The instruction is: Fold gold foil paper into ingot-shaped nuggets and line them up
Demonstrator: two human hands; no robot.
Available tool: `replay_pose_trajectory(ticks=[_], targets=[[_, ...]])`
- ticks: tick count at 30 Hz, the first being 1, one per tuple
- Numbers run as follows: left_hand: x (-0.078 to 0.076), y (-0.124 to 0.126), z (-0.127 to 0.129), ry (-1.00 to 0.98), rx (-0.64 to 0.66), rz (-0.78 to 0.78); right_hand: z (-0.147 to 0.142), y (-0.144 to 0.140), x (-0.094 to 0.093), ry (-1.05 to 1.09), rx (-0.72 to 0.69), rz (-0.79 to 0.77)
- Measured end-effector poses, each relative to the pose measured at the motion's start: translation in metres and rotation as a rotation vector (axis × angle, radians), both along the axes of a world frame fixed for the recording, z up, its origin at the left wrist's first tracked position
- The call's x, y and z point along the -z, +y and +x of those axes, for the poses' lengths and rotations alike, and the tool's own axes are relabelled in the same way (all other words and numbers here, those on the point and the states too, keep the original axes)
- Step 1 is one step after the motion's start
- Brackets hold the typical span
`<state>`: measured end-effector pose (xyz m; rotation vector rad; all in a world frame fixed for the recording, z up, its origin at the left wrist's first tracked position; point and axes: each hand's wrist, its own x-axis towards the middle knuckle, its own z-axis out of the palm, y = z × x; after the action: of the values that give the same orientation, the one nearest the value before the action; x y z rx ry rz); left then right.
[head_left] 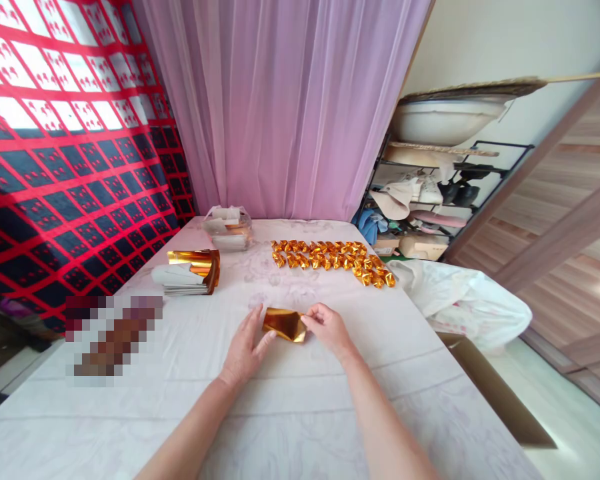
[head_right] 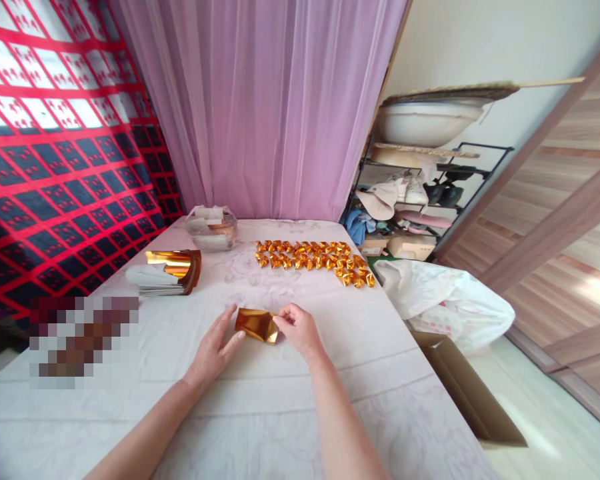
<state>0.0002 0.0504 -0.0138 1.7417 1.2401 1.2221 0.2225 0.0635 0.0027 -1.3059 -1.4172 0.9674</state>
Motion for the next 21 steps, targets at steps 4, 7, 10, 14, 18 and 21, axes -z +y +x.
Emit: replay_pose_trajectory(ticks=[4,7,10,14,18,21], targets=[[-0.004,0.003,0.003,-0.185,-0.013,-0.138,-0.009,-0.014,-0.008,-0.030,-0.026,0.062],[-0.008,0.003,0.008,-0.298,-0.016,-0.196,-0.012,-0.018,-0.008,-0.040,-0.023,0.081],[-0.012,0.004,0.011,-0.392,-0.029,-0.254,-0.012,-0.019,-0.001,-0.016,-0.005,0.070],[-0.018,0.008,0.014,-0.457,-0.009,-0.353,-0.009,-0.019,0.008,0.018,-0.006,0.038],[-0.021,0.011,0.018,-0.500,-0.010,-0.405,-0.008,-0.014,0.006,0.069,0.000,-0.013],[-0.022,0.013,0.021,-0.535,-0.054,-0.398,-0.010,-0.004,0.001,0.149,0.006,-0.071]])
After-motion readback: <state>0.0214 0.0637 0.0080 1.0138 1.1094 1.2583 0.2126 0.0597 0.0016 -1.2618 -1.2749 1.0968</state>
